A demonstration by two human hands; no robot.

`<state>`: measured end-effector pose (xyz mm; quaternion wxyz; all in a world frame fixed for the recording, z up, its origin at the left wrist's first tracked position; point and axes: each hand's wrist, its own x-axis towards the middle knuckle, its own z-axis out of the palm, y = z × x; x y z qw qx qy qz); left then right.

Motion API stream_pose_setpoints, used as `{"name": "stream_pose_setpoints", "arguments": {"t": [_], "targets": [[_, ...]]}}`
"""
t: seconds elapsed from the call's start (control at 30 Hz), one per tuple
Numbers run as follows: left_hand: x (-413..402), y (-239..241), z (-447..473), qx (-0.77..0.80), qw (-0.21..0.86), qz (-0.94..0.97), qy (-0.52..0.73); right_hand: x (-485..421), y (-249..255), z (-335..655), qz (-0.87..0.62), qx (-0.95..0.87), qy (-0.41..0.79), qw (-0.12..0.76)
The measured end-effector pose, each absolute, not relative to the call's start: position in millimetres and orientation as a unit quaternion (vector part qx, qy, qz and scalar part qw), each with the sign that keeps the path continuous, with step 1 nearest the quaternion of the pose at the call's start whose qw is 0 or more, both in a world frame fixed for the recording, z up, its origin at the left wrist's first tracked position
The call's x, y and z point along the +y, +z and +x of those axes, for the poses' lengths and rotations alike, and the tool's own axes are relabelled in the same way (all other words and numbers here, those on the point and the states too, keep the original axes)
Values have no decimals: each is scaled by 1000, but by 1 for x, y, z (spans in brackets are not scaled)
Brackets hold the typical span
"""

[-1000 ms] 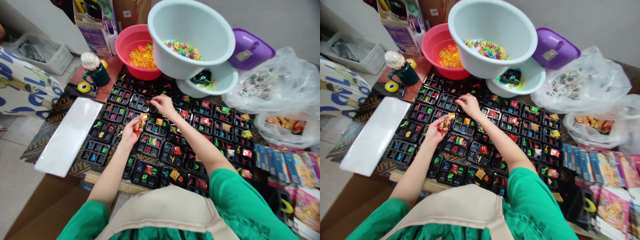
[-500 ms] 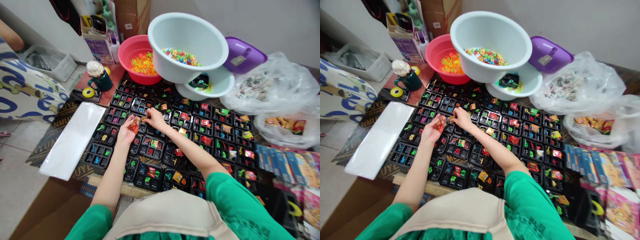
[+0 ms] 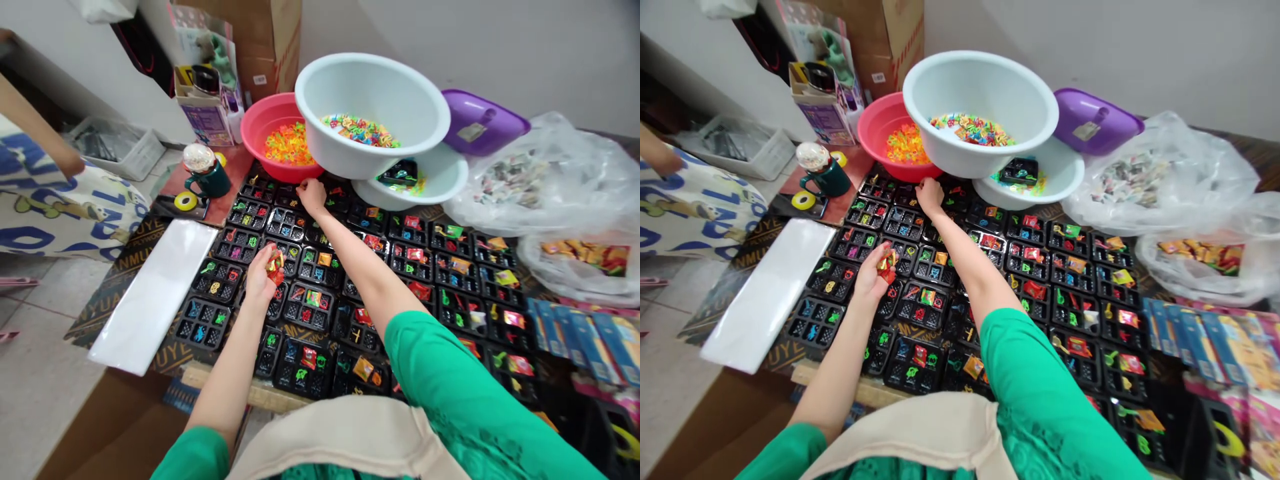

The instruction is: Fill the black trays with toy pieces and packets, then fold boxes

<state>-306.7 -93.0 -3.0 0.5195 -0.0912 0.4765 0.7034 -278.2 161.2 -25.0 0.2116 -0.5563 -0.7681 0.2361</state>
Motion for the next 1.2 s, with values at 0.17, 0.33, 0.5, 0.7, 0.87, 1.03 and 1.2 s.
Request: {"name": "stream_pose_setpoints", "arguments": {"t": [0.17,0.33,0.5,0.7,0.87,1.03,1.2], "targets": [[-93,-6,-310,455,533,-68,710,128,-15,-263,-494,-796,220,271],[-93,-16,-310,481,495,-46,723,54,5,-229,-282,-793,507,184],[-92,-15,-305,505,505,-32,700,32,8,-222,-249,-690,654,186],[-91,-8,-308,490,508,-56,706,51,13,-235,-233,-731,631,118],[-93,-5,-321,390,557,-130,722,94,-8,-251,-412,-789,373,262],[-94,-10,-327,403,559,-97,718,109,-30,-261,-437,-847,249,175],[-93,-10,-323,444,526,-68,723,71,-7,-246,-368,-846,307,235]]}}
